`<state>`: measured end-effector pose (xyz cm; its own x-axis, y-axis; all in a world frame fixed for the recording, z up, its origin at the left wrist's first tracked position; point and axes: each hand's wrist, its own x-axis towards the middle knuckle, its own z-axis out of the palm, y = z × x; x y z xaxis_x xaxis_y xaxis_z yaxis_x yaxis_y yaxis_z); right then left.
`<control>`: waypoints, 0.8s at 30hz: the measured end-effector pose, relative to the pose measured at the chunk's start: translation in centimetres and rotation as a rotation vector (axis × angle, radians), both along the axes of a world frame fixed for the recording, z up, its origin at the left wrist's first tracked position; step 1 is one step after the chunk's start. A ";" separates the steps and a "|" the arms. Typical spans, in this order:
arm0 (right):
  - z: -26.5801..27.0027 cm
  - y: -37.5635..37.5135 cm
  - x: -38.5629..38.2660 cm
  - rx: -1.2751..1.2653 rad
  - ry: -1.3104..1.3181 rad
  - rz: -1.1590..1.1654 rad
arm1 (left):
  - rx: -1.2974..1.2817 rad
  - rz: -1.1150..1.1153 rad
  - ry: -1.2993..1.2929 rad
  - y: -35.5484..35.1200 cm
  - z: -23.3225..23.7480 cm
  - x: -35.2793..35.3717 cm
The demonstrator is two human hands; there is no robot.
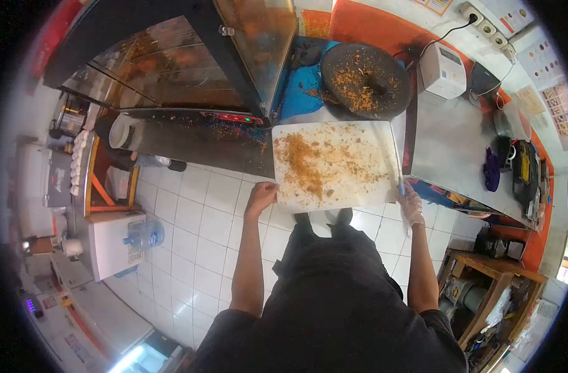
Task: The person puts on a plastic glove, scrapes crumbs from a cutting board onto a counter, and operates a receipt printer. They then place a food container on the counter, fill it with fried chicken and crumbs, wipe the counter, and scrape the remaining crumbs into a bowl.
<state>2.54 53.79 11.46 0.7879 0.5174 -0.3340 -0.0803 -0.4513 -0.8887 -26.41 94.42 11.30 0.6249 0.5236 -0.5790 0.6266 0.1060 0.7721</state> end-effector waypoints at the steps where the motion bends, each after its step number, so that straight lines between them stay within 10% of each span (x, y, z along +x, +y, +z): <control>1: 0.2 -0.2 0.2 0.006 0.005 0.007 | -0.004 -0.006 -0.024 -0.8 0.3 -0.8; 13: 4.0 3.7 5.5 0.058 -0.029 0.445 | -0.015 0.516 -0.211 -13.4 11.0 -7.2; 24: 2.0 13.0 4.0 -0.025 -0.075 0.838 | 0.684 0.728 -0.060 -17.0 28.8 -2.8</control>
<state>6.57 66.76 13.48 0.1664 0.9345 -0.3147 0.3492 -0.3544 -0.8675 -29.16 77.38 40.09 0.0377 0.9992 0.0121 0.5438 -0.0307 0.8386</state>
